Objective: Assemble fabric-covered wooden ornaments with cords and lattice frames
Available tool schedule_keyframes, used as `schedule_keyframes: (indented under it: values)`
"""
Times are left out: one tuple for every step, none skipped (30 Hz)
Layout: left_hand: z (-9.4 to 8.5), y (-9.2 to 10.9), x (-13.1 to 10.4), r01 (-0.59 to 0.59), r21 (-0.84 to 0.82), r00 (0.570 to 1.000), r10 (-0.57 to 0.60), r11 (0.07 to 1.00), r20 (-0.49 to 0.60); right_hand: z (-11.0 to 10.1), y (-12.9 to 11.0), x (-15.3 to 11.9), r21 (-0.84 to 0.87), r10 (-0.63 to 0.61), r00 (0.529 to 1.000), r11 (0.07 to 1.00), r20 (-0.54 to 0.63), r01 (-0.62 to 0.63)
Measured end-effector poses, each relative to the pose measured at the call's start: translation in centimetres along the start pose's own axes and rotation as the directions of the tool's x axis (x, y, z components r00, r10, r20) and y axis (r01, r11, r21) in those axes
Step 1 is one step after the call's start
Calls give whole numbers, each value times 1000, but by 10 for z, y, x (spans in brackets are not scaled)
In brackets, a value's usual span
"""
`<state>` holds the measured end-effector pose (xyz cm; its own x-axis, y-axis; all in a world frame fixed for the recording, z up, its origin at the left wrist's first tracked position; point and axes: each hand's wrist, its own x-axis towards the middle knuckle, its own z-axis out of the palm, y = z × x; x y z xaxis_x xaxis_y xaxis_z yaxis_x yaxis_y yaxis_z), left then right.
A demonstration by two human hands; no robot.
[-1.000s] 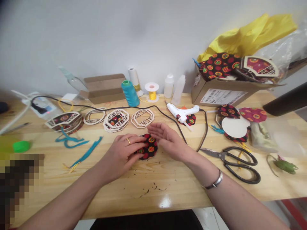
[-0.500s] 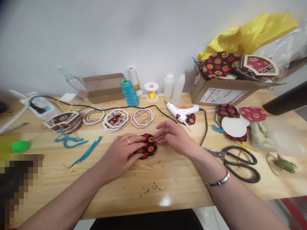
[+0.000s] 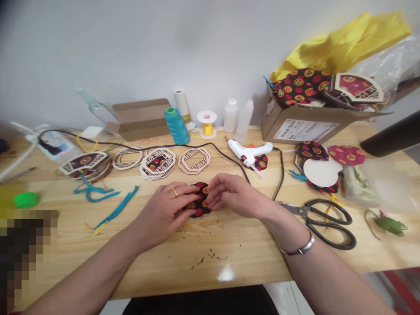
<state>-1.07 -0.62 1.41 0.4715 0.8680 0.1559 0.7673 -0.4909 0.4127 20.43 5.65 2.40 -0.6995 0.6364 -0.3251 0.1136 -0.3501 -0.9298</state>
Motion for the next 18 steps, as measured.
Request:
schedule_keyframes:
  values:
    - [0,0,0,-1,0,1000,1,1000,-1,-1,-1,-1,-11,11,1000,1000,-6,-11]
    - [0,0,0,-1,1,1000,1,1000,0,-2,-2,-1,-21,17,1000,1000,-17,-18]
    - [0,-1,0,-3,2,1000,3,1000,1,-3,-4,-2,-26,17,1000,1000,-26,-18]
    - [0,-1,1,-4,4,1000,4,1000,2,-3,-5,-3,-24,9,1000,1000,-30,-10]
    - [0,-1,1,-5,7,1000,5,1000,4,-2,-6,-3,-12,-7,1000,1000,-28,7]
    - [0,-1,1,-5,10,1000,5,1000,7,-1,-7,-4,7,-29,999,1000,-19,29]
    - [0,-1,1,-6,12,1000,5,1000,9,1,-8,-5,30,-48,999,998,3,48]
    - [-1,0,1,-6,15,1000,6,1000,15,3,-8,-5,50,-60,998,997,32,59]
    - [-2,0,2,-6,16,1000,6,1000,20,5,-7,-5,62,-68,996,996,59,64]
    - [-2,0,2,-5,18,1000,5,1000,24,7,-7,-5,68,-73,994,995,76,68]
    - [-2,0,2,-5,19,1000,5,1000,26,8,-6,-5,68,-81,994,995,79,76]
    - [-2,0,2,-6,17,1000,6,1000,24,8,-5,-4,59,-95,993,994,65,91]
    - [-2,0,1,-9,13,1000,9,1000,16,8,-3,-3,40,-121,992,992,30,120]
    - [-1,0,1,-12,8,1000,12,1000,5,7,-2,-2,7,-159,987,987,-25,159]
    - [0,0,1,-18,0,1000,18,1000,-4,5,0,-1,-48,-206,974,978,-92,203]
    - [1,-1,0,-24,-8,1000,24,1000,-11,3,2,1,-127,-257,953,963,-160,238]
    - [2,-1,0,-30,-16,999,30,999,-17,1,3,2,-224,-305,926,940,-222,256]
    - [3,-1,0,-35,-22,999,34,999,-23,0,5,4,-326,-349,897,910,-271,255]
